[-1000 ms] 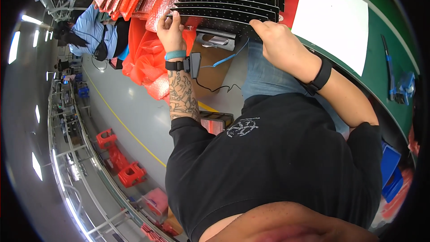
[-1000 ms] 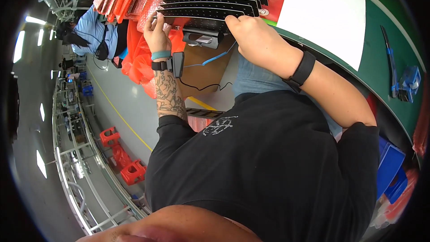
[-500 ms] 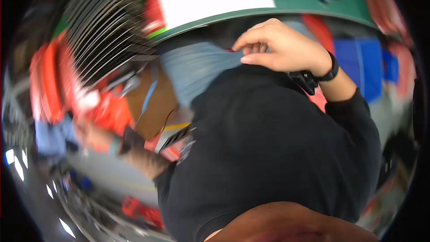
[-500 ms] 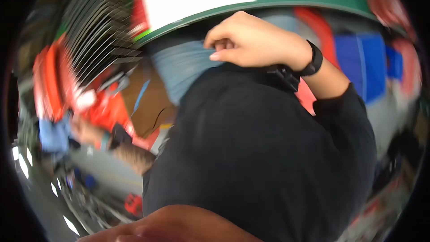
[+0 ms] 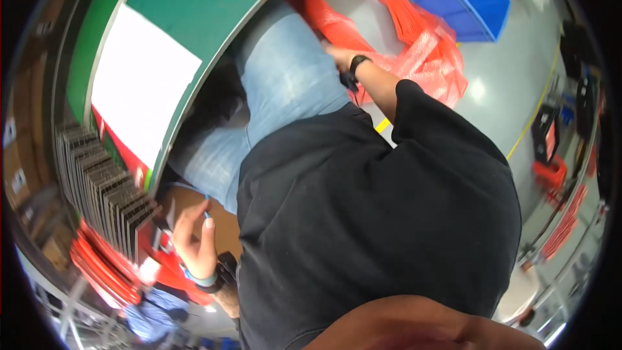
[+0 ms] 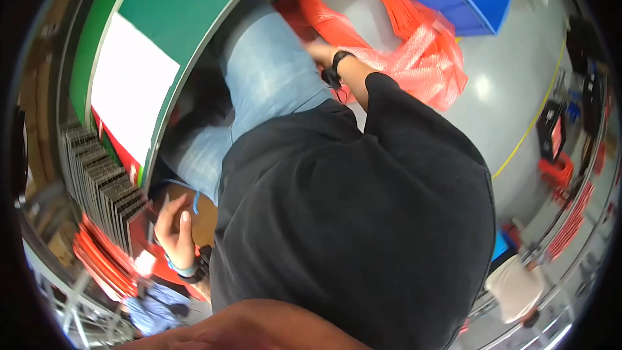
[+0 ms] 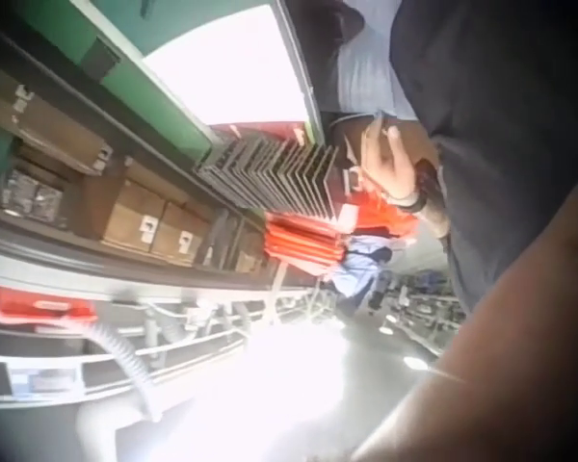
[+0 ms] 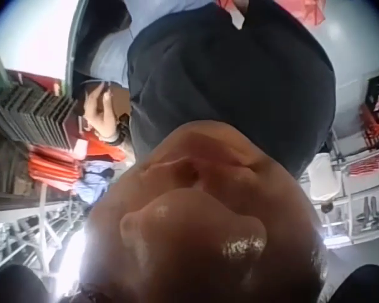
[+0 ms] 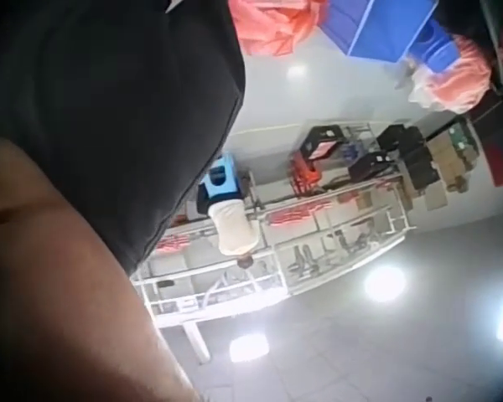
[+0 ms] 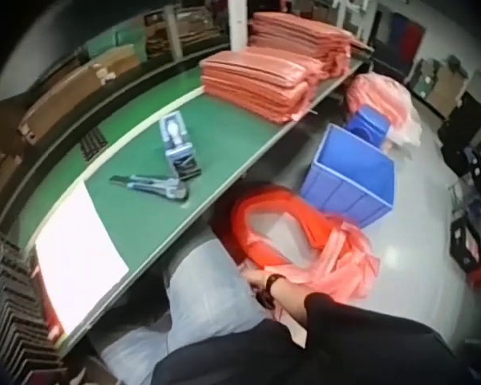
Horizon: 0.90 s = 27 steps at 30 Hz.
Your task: The person picks up a circuit board from a stack, wraps it in bubble wrap, and secures the wrap with tape before placing it on a new stack.
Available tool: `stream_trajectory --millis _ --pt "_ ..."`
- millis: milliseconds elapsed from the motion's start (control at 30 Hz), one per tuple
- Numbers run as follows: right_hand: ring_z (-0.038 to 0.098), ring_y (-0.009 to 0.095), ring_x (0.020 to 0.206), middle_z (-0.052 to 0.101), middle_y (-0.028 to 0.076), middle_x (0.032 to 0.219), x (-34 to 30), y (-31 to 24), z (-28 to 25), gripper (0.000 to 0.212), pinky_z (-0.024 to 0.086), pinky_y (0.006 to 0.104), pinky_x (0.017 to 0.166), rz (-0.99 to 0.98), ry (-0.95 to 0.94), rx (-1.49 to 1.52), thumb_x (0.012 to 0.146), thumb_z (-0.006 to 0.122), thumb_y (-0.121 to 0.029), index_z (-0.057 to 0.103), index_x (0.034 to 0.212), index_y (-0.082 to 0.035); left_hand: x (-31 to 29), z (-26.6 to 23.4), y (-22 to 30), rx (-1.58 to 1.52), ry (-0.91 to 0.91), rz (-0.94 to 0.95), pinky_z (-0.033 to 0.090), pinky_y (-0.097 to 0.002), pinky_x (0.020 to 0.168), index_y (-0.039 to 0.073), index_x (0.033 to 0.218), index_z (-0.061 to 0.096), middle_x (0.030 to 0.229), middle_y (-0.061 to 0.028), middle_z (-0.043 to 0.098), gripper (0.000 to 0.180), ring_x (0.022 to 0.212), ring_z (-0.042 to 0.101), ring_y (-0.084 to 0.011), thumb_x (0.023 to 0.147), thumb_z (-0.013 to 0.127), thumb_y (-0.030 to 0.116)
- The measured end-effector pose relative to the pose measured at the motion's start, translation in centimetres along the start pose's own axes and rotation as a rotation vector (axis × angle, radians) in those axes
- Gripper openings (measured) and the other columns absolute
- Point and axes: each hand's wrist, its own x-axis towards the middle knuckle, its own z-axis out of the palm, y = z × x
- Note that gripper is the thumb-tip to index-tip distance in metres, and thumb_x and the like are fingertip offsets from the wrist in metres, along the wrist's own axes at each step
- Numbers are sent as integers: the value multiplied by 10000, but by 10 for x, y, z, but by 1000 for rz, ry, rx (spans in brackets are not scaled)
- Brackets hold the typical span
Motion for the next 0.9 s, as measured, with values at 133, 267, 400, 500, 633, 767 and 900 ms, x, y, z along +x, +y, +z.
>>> stream_trajectory --millis 133,267,400,500,633,767,900 --pt "502 373 1317 567 215 1387 36 161 -50 412 419 474 1093 151 69 -1203 881 651 -350 720 1179 -74 2 17 -12 -7 50 -222 497 -287 891 -69 1200 648 1067 -128 697 253 968 648 -179 967 585 8" --pt "430 397 1380 325 196 1590 32 237 -94 388 412 510 1103 352 315 -1054 879 583 -169 696 1237 -71 14 29 -27 47 42 -430 519 -279 848 -53 1133 689 1023 -126 723 220 910 683 -182 968 641 84" --pt "221 367 1511 233 156 1642 31 213 -113 425 340 551 1142 360 219 -1200 946 519 -203 631 1341 -90 13 30 -35 -62 -10 -562 523 -265 810 -47 1160 683 1024 -107 721 234 878 680 -154 974 646 89" --pt "136 352 1542 176 123 1670 40 227 -133 445 302 590 1149 382 172 -1307 984 473 -241 592 1392 -105 30 45 -27 49 -50 -569 514 -244 770 -36 1176 678 1008 -92 717 237 871 664 -121 985 642 99" --pt "242 373 1502 169 118 1672 82 285 -158 437 328 606 1132 334 377 -1328 913 564 -207 640 1329 -98 32 49 -33 21 -124 -647 489 -211 731 -31 1185 677 999 -75 711 234 838 633 -82 973 621 50" --pt "206 359 1518 137 93 1682 108 290 -169 493 315 629 1130 496 354 -1071 939 527 -208 565 1414 -81 31 55 -16 75 -129 -717 470 -193 713 -31 1183 678 1007 -61 709 247 817 607 -62 954 597 12" --pt "433 366 1348 435 170 1466 112 290 -170 336 435 549 1039 290 683 -897 888 561 -148 668 1187 -34 27 51 -25 244 -208 -723 468 -191 716 -35 1186 675 1016 -60 707 281 813 602 -59 925 573 -23"
